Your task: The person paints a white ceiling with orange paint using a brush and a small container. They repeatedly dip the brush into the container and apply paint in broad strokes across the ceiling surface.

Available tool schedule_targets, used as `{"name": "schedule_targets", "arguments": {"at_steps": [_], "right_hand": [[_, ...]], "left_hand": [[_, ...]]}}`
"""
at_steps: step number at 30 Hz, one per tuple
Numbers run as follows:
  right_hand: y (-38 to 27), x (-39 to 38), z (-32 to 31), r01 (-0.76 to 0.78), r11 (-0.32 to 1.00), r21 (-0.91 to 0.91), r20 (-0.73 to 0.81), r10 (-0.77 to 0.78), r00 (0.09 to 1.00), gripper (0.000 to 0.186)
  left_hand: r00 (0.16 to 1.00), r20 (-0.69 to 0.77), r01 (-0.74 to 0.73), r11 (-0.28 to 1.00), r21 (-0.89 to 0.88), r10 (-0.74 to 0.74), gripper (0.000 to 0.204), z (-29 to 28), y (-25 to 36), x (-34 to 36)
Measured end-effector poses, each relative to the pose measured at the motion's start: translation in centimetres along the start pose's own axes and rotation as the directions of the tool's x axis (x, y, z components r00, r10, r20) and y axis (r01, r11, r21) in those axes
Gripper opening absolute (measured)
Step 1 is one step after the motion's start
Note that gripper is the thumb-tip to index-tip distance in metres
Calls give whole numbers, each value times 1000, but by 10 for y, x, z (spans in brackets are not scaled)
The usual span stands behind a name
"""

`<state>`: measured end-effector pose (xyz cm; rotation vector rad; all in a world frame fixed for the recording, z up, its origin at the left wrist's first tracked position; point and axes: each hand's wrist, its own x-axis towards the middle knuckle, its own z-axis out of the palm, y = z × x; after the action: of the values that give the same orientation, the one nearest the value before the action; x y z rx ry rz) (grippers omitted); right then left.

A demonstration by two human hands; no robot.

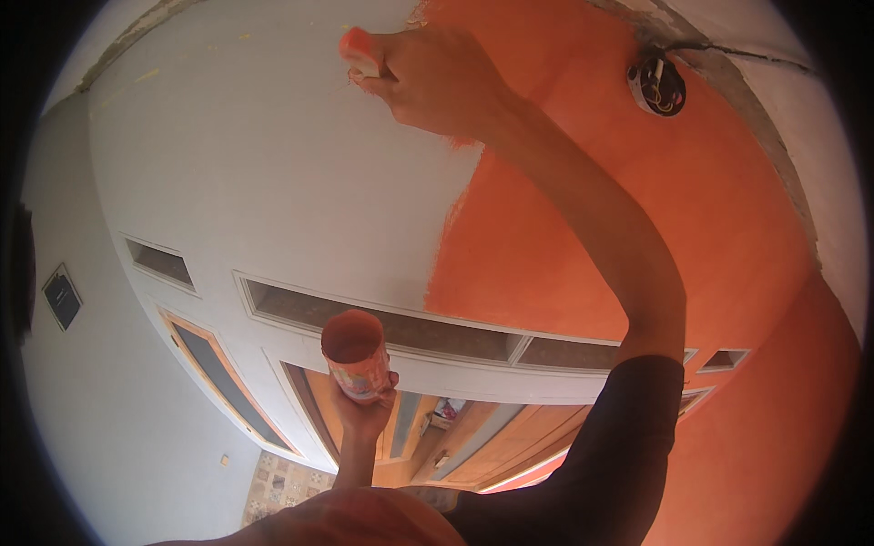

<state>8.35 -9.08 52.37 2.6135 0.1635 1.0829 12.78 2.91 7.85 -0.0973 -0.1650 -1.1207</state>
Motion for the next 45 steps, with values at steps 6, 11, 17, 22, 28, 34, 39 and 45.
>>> {"name": "schedule_targets", "arguments": {"at_steps": [6,11,17,22,28,34,39,45], "right_hand": [[26,37,-51,-170,973,-153,-509,69,858,26],[42,43,-62,155,815,-558,-482,-470,739,20],[21,31,7,345,663,-665,-211,-609,765,11],[2,26,12,100,988,-115,-102,-112,989,20],[27,35,-50,-93,992,87,-517,124,847,16],[55,26,-64,107,885,-453,-528,-363,768,17],[44,8,-44,170,732,-659,-370,-513,774,24],[19,-3,-1,184,878,-442,-344,-355,869,9]], "left_hand": [[998,-39,-48,999,25,49,64,8,-2,-5],[998,-49,-47,999,9,48,65,6,4,-9],[1000,-1,-27,999,26,27,70,2,6,-3],[999,48,20,1000,-6,-20,72,-1,4,-2],[1000,20,-5,999,35,4,74,-2,6,-2],[1000,12,-30,998,60,29,75,-2,15,-7],[999,37,-13,999,44,11,73,-1,14,-3],[999,30,18,1000,16,-19,72,-1,2,-1]]}}
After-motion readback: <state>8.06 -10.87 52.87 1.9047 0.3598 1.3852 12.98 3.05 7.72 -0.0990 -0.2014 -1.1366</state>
